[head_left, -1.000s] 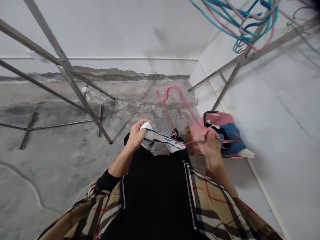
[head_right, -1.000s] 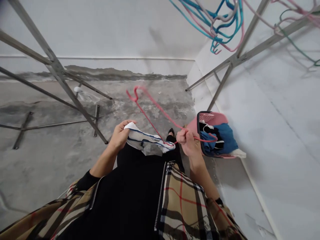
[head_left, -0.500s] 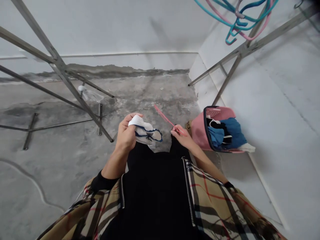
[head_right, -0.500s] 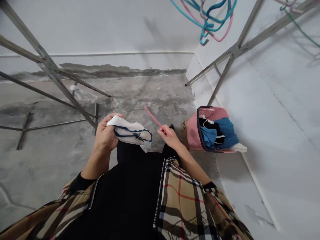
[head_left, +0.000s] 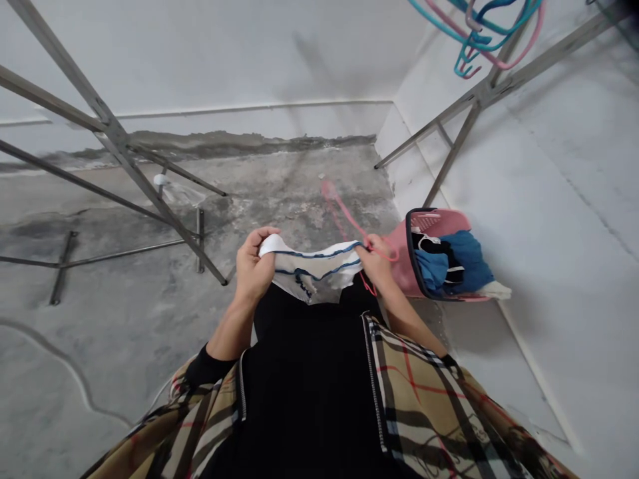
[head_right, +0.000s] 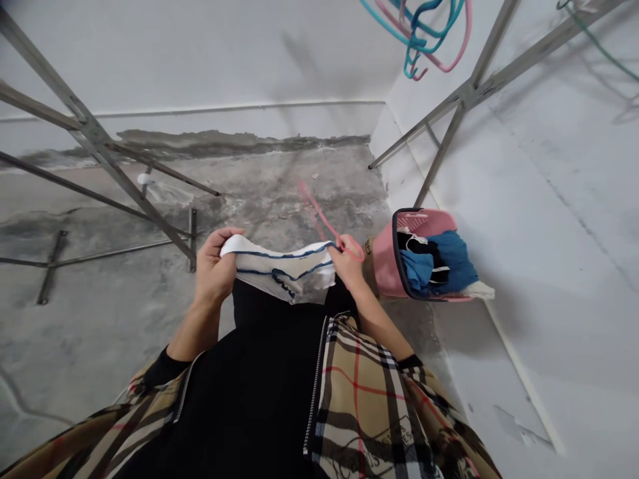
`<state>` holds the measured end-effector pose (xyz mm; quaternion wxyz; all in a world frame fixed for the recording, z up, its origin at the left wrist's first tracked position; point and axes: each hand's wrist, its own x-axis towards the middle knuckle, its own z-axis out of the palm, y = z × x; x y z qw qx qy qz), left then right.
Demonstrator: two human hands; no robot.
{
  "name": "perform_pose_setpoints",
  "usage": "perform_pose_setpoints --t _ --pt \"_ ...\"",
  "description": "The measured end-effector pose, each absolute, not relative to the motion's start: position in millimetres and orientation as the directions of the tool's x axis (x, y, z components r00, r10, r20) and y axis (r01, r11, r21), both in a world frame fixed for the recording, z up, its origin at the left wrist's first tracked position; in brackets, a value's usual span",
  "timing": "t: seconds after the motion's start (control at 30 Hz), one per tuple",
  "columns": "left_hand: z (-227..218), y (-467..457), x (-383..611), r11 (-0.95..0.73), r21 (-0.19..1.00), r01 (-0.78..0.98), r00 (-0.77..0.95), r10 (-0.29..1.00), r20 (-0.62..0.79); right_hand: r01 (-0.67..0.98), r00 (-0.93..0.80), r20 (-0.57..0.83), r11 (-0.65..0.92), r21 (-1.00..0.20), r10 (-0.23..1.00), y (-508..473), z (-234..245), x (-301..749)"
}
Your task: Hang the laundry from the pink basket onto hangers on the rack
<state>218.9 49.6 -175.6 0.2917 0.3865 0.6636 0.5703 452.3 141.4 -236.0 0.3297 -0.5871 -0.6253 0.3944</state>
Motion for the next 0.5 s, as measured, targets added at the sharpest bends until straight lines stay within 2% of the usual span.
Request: perform_pose_setpoints --t 0.13,0.2,0.27,0.33,0.43,0.5 --pt "-194 53 212 0.152 0.775 0.614 -0.472 0.857 0.206 0.311 0.057 0.077 0.055 -0.949 0.995 139 -204 478" --pt "-199 55 212 0.189 0.664 0.723 -0.442 0.865 0.235 0.32 0.091 0.161 0.125 -0.939 0.983 136 -189 487" --pt "-202 58 212 0.217 0.615 0.758 -0.446 0.861 0.246 0.344 0.117 0.201 0.15 -0.927 0.973 133 -179 491" --pt "-206 59 212 0.242 0.694 0.678 -0.488 0.855 0.178 0.333 0.139 0.174 0.12 -0.935 0.975 131 -173 491" --pt "-212 61 215 0.252 0.928 0.274 -0.476 0.874 -0.097 0.296 0.144 0.132 0.085 -0.951 0.981 130 -172 488" --pt "-215 63 219 0.248 0.968 0.045 -0.403 0.891 -0.209 0.314 0.134 0.164 0.115 -0.943 0.977 132 -175 489"
